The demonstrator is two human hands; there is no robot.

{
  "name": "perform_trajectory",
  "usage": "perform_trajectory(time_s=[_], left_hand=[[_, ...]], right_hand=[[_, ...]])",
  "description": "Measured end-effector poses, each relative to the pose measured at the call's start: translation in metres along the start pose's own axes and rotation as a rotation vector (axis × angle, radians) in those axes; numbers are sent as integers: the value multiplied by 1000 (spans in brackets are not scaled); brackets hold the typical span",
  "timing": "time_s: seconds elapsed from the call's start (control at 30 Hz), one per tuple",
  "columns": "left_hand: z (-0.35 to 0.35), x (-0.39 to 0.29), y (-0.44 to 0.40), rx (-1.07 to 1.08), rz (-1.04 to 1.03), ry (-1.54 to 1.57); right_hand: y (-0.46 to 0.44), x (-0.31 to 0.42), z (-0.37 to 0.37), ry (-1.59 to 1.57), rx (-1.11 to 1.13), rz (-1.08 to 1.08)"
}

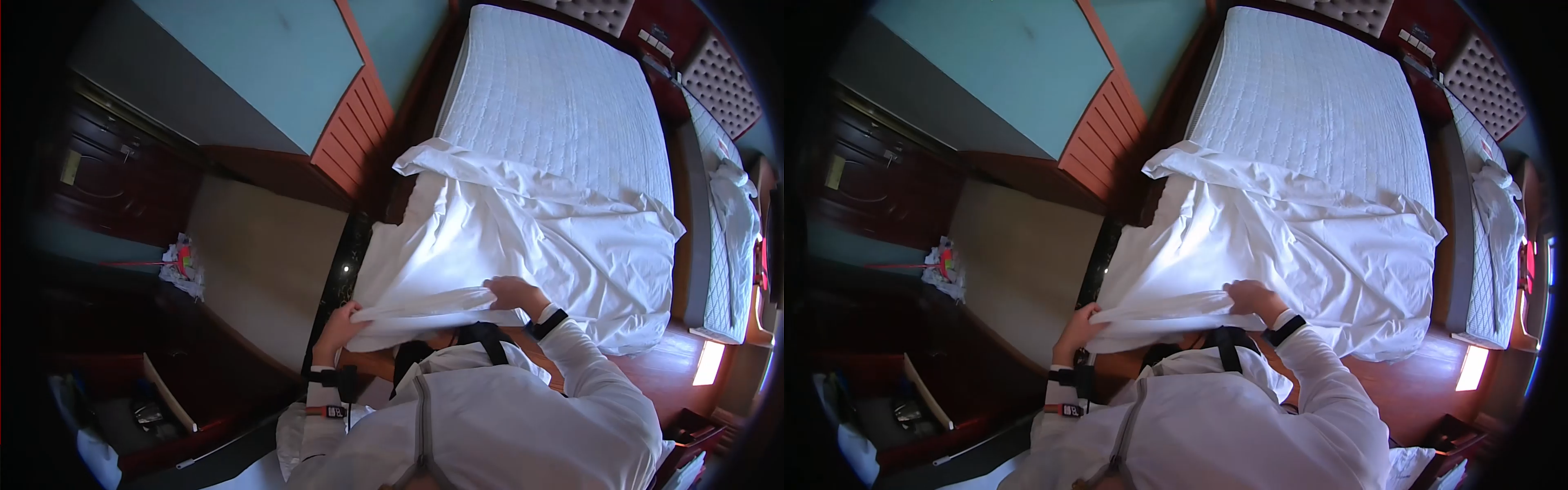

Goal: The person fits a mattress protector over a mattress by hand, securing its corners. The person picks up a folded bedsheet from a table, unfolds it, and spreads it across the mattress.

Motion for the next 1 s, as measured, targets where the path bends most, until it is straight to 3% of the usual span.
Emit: perform_trajectory(time_s=[0.1, 0.2, 0.27, 0.37, 0.47, 0.5, 0.6, 0.77, 0.87, 0.97, 1.0], left_hand=[[18, -18, 3, 107, -99, -25], [33, -18, -11, 208, -240, -32], [46, -17, -21, 177, -426, -14], [73, -5, -35, 206, -455, 68], [83, 14, -48, 213, -634, 137], [85, 17, -53, 307, -684, 96], [71, 29, -75, 290, -903, -36], [10, 48, -141, 199, -915, -176], [-21, 60, -211, 425, -895, -157], [11, 16, -231, 429, -656, -79], [22, 10, -244, 378, -785, -100]], right_hand=[[-41, 84, 2, -188, -134, 326], [-73, 182, 12, -271, -191, 514], [-95, 231, 10, -425, -37, 391], [-130, 262, 0, -166, -135, 179], [-124, 267, 2, -299, -450, 133], [-112, 267, 9, -400, -460, 122], [-75, 271, 27, -547, -617, 66], [-18, 271, 23, -919, -885, -53], [-7, 262, 5, -936, -945, -159], [-10, 245, -8, -765, -1068, -319], [-12, 243, -13, -708, -1088, -361]])
Point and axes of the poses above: each hand's wrist, its own y-axis away from the middle knuckle, its own z-axis out of the back of the hand, x = y × z, the point moved 1 cm from there along -y, towards the middle knuckle, and after that the axes turned 8 degrees about -x, right-handed, at the moved point
